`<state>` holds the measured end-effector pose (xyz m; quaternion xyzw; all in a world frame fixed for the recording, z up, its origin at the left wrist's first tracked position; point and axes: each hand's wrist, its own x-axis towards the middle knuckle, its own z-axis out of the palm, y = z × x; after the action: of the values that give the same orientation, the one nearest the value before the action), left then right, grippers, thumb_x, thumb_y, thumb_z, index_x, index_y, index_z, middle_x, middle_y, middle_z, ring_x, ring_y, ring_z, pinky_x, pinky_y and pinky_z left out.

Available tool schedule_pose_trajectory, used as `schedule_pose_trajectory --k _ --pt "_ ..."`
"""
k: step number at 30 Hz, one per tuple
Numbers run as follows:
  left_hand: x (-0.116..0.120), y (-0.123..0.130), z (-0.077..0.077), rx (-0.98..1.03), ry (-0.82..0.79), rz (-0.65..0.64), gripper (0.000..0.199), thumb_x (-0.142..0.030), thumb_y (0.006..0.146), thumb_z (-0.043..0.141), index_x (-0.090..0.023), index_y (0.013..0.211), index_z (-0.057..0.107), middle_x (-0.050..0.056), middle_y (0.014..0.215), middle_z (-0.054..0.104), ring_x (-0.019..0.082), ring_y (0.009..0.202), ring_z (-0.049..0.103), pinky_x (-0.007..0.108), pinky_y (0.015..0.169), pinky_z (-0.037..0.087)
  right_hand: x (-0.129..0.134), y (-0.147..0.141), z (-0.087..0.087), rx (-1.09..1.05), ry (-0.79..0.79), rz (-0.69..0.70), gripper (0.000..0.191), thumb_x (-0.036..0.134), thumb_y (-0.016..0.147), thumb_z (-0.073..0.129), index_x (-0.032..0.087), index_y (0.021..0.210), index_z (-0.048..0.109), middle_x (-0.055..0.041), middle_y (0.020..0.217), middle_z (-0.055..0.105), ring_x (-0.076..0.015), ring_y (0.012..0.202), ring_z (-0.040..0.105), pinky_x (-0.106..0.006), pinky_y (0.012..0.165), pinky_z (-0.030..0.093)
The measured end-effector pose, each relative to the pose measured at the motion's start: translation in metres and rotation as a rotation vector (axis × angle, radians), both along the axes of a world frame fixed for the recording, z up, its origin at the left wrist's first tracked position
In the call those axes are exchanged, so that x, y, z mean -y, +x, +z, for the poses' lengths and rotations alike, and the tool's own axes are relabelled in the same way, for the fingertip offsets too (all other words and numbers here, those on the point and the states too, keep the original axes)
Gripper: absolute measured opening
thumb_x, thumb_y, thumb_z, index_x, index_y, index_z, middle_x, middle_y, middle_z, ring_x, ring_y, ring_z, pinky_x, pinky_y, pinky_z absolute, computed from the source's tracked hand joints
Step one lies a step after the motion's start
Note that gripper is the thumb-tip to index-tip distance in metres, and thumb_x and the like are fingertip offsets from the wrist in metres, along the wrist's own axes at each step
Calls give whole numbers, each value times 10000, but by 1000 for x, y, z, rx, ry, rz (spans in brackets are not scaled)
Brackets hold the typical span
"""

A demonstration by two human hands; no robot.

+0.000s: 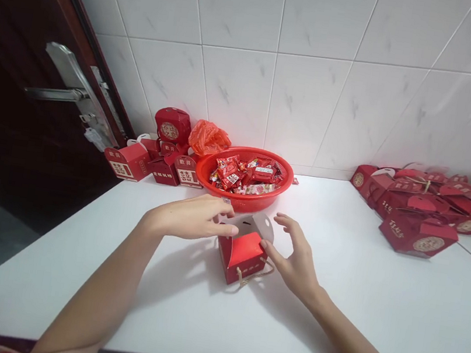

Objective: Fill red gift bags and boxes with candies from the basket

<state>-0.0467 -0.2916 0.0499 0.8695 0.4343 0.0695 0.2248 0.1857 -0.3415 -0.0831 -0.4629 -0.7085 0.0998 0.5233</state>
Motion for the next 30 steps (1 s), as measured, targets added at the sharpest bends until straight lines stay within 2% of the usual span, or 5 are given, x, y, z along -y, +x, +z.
schedule_pose_trajectory --k 4,13,19,25,30 --pt "1 9 -2 -49 -51 -84 378 -572 831 566 -230 880 721 38 823 685 221 751 623 288 650 389 6 -5 0 10 38 39 226 299 945 590 245 1163 571 -134 1317 605 -269 1226 595 -449 979 524" --pt "2 8 5 -175 -194 -38 321 -535 793 605 -215 815 592 29 922 673 209 810 629 275 642 422 3 -9 -4 -35 15 58 156 273 974 503 222 1110 560 -119 1182 654 -230 1078 643 -397 903 533" --pt "3 7 6 -105 -323 -103 288 -485 779 644 -215 793 543 15 899 633 205 868 623 264 675 454 5 -14 -4 -40 12 71 173 258 985 448 221 1103 568 -91 1103 679 -219 1015 644 -376 863 521" --pt "6 -2 -3 57 -372 -94 270 -432 759 677 -210 765 522 1 873 585 176 829 567 260 702 466 5 -15 -5 -30 5 47 171 253 964 450 221 1080 571 -79 1035 691 -222 942 649 -366 814 517" --pt "11 -9 -15 139 -424 -174 265 -465 832 627 -201 813 631 22 899 609 184 853 559 279 775 460 5 -17 -6 -28 -24 43 179 258 971 430 221 1067 576 -85 1022 690 -227 923 649 -373 810 524"
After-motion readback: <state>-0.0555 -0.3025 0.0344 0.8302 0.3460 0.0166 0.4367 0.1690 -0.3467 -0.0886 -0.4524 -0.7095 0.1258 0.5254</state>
